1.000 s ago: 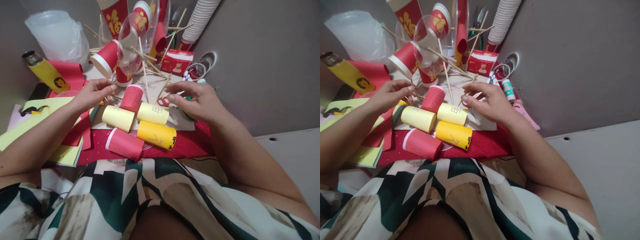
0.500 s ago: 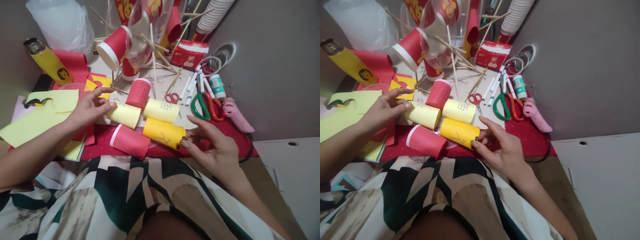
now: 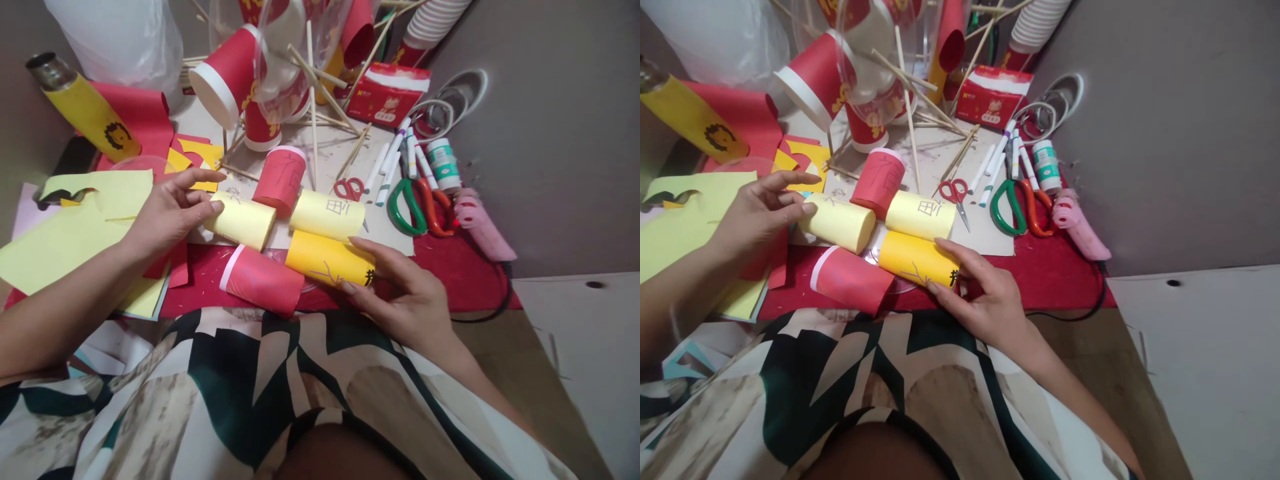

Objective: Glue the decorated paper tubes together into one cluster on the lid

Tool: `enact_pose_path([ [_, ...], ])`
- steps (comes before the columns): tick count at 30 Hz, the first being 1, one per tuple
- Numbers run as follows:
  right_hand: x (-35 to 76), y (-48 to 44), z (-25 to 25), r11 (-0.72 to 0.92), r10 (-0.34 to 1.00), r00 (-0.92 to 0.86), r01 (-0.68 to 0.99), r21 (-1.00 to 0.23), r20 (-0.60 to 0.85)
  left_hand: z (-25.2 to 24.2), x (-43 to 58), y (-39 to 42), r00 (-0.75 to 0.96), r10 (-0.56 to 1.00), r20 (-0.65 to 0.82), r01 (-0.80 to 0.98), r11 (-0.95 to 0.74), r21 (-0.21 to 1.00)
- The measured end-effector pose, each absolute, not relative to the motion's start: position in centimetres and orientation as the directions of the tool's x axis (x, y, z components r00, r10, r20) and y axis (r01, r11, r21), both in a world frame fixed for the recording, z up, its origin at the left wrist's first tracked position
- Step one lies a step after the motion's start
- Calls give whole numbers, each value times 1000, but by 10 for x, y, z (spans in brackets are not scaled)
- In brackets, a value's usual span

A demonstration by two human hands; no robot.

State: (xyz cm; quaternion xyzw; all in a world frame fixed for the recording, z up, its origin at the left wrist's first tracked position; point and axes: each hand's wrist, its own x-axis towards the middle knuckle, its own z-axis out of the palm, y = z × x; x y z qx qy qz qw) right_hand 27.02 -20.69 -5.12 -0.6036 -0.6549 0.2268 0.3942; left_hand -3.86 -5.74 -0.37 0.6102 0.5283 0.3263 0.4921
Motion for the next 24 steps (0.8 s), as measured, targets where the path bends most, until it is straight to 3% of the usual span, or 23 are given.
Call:
enact_pose_path([
  [5, 278, -210, -46, 145, 976, 56, 558, -817, 211, -4, -39, -58, 257, 955, -147, 319, 60, 946],
  [9, 290, -210, -34, 132, 953, 171, 504, -854, 248, -1, -41, -55, 269, 943, -194, 347, 93, 933],
  [14, 289, -184, -20, 152, 905, 285, 477, -866, 316, 3, -47, -45, 237, 971, -40, 432, -69, 899],
  [20, 275, -142, -23, -37, 968, 245, 367, -930, 58, 9, -48, -31, 262, 961, 92, 373, -188, 909],
  [24, 275, -132, -24, -111, 978, 195, 200, -973, -72, 9, -38, -16, 342, 936, 87, 385, -224, 895],
])
